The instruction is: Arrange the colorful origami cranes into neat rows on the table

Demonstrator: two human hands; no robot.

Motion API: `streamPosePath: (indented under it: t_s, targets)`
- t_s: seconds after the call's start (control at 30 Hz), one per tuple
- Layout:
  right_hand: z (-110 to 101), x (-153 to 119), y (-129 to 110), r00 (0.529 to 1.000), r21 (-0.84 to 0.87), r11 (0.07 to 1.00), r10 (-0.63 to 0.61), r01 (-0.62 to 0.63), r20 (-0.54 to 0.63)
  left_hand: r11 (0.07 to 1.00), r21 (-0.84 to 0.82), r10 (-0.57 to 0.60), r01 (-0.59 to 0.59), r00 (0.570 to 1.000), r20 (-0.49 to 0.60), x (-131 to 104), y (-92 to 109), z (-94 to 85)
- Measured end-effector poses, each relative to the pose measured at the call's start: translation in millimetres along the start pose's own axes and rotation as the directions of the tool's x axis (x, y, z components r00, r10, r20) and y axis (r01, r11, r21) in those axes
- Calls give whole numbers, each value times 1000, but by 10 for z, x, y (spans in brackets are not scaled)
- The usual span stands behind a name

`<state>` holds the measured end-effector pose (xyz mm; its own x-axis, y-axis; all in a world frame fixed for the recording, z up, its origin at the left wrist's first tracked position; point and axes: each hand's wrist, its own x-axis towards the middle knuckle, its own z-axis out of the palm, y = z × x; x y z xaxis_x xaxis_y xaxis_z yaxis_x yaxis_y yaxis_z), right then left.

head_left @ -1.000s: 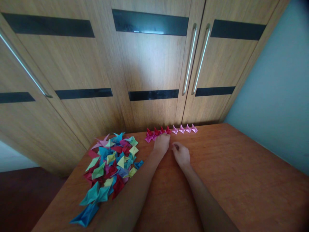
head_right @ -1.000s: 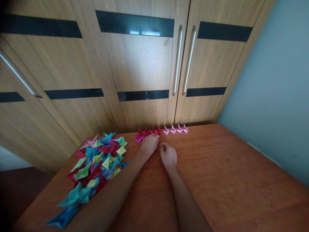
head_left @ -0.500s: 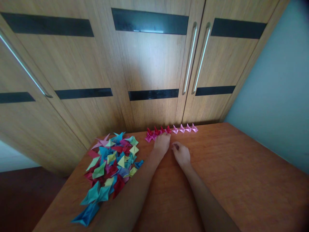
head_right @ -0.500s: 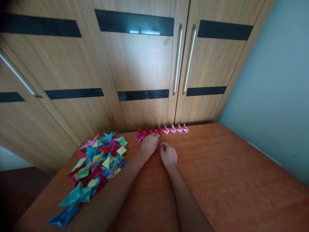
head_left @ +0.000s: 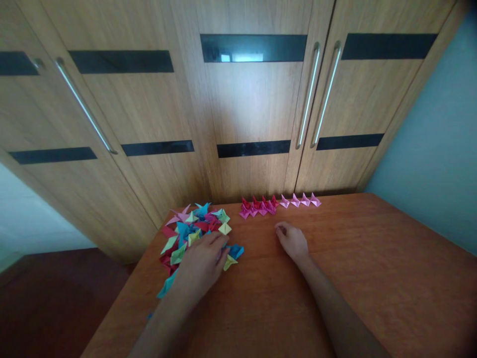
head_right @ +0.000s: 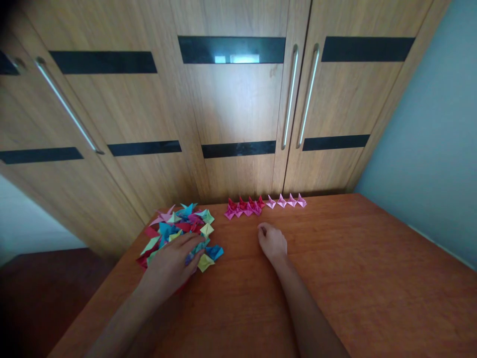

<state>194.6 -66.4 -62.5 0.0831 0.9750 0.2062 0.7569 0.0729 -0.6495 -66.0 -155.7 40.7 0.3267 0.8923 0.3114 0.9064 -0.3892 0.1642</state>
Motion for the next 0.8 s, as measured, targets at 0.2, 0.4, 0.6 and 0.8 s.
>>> streamPosePath:
  t_s: [0.2,0.4,0.6,0.8]
  targets:
    - [71,-114,-194,971,41,980,-199,195,132,952,23,-304,306,951,-63,-798,-791,-167]
    - [128,-244,-395,916,111,944,-327,309,233,896,-100,-431,432,902,34,-1290,-942,-140]
    - [157,-330,-495,891,128,931,-364,342,271,929,-105,-357,355,934,-3,-1350,-784,100]
    - [171,-378,-584,888,192,901,-422,388,186,948,-96,-310,304,950,-48,-1190,-698,206]
